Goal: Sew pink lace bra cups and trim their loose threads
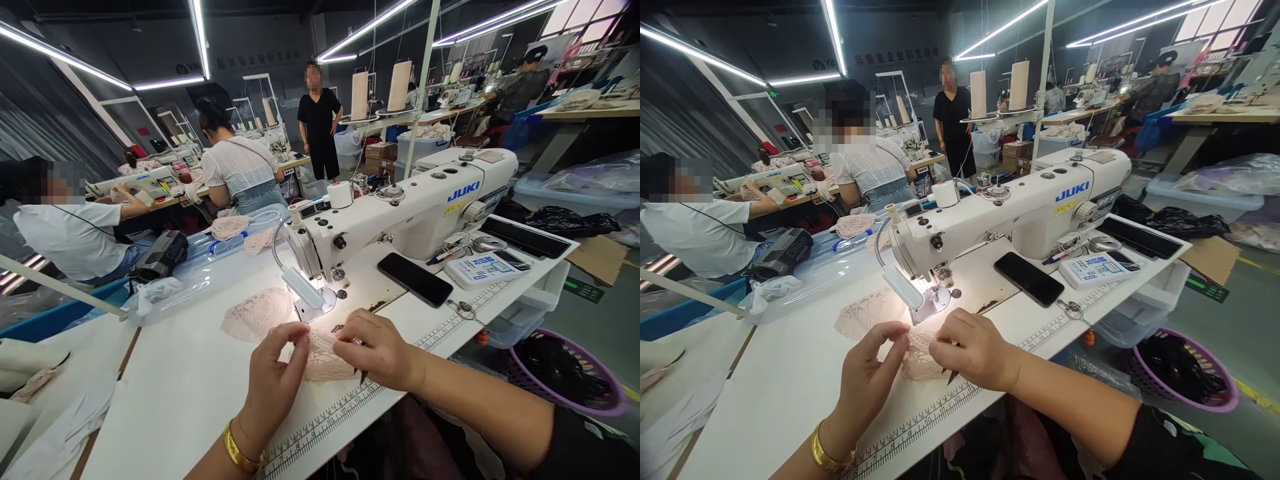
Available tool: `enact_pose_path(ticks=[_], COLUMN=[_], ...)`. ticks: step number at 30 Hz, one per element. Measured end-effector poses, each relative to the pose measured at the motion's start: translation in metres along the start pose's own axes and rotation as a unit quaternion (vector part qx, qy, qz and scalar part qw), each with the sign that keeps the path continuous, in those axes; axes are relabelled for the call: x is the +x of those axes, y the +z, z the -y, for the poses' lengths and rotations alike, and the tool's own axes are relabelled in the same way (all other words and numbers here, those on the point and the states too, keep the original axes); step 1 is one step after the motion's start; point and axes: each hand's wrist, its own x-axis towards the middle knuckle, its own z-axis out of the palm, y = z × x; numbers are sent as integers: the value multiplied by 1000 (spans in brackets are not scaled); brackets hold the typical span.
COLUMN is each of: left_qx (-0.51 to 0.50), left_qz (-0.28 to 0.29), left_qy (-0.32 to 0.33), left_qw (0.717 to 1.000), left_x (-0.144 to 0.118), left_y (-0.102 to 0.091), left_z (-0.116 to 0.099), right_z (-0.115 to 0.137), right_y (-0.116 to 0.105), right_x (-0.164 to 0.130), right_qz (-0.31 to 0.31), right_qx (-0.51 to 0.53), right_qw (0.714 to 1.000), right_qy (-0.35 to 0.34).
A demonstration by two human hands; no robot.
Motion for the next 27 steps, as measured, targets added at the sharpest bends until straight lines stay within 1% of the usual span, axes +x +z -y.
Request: enact_pose_path(ticks=[3,6,8,11,12,14,17,19,23,25,27], left_qx=[-111,-190,-231,-274,-281,-290,-297,-301,-303,-298,-290], left_qz=[35,27,12,5,5,4,5,11,22,23,26], left_qy=[-108,-201,-237,-258,-261,-268,-277,-282,-287,-281,-273], left_qw=[987,960,944,927,923,919,914,911,909,912,917], left_x=[3,6,7,7,7,7,7,7,7,6,5], left_y=[2,7,10,12,13,12,12,13,13,13,13], left_z=[-3,1,4,7,7,5,2,1,2,4,5], right_z=[0,0,0,0,0,0,0,1,3,4,6], right_y=[2,6,8,8,7,5,0,-2,-1,1,3], right_x=[0,-1,-3,-5,-4,-2,5,11,19,21,21], right_qz=[34,59,72,97,97,76,27,14,35,48,53], right_qx=[-33,-43,-40,13,42,98,154,185,223,232,235], right_qw=[999,997,996,995,994,992,984,972,945,936,932], right_qy=[11,18,14,4,4,22,89,144,236,261,272])
